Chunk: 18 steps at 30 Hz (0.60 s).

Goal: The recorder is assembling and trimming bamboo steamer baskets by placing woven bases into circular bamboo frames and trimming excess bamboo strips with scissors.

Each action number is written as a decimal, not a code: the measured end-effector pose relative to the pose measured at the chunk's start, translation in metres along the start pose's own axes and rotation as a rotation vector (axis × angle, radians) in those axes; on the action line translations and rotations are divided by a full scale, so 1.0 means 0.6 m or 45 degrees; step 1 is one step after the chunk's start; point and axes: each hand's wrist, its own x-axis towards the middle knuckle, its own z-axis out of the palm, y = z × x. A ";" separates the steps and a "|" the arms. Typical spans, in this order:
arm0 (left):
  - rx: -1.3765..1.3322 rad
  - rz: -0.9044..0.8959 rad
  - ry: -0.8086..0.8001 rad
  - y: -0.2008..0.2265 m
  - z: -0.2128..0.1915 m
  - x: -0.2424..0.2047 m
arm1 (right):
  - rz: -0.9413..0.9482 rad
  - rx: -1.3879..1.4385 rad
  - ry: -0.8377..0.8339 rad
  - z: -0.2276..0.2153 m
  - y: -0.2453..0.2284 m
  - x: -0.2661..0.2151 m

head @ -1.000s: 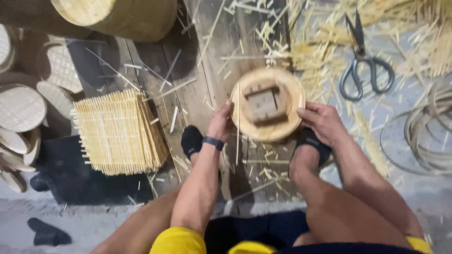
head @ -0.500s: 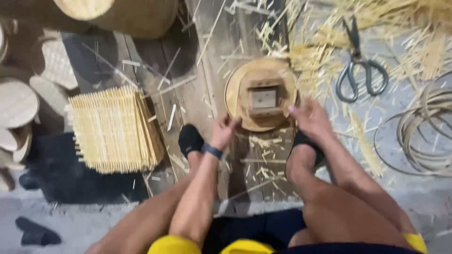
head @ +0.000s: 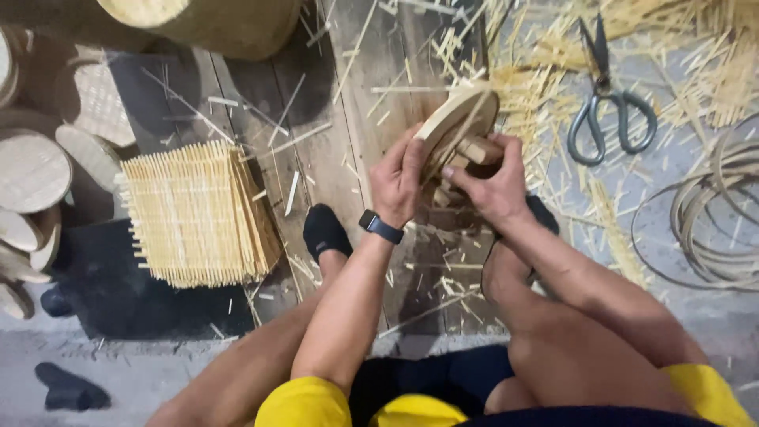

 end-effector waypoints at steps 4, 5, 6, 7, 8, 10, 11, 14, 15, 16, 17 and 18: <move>0.062 -0.140 0.118 -0.102 -0.037 0.028 | -0.076 0.083 -0.023 -0.028 0.027 -0.001; 0.000 -0.272 0.147 -0.136 -0.053 0.032 | 0.023 0.300 -0.140 -0.044 0.030 -0.004; -0.002 -0.265 0.159 -0.187 -0.071 0.046 | 0.012 0.297 -0.149 -0.069 0.050 0.001; 0.021 -0.411 0.198 -0.237 -0.088 0.060 | 0.130 0.527 -0.079 -0.093 0.070 0.006; 0.048 -0.568 0.228 -0.288 -0.109 0.065 | 0.265 0.758 -0.002 -0.116 0.091 0.002; 0.075 -0.625 0.241 -0.320 -0.125 0.075 | 0.274 0.590 0.082 -0.143 0.018 0.012; 0.100 -0.675 0.252 -0.335 -0.133 0.080 | 0.275 0.420 0.167 -0.157 -0.019 0.017; 0.008 -0.521 0.291 -0.315 -0.130 0.110 | 0.062 -0.873 0.391 -0.207 0.077 0.040; 0.004 -0.519 0.298 -0.287 -0.115 0.105 | 0.054 -0.875 0.388 -0.211 0.090 0.041; 0.358 -0.298 0.393 -0.259 -0.102 0.094 | 0.114 -1.056 0.363 -0.214 0.104 0.040; 0.712 -0.075 0.484 -0.231 -0.089 0.084 | 0.173 -1.238 0.338 -0.217 0.119 0.039; 0.718 -0.086 0.488 -0.174 -0.064 0.067 | 0.172 -1.238 0.324 -0.211 0.138 0.036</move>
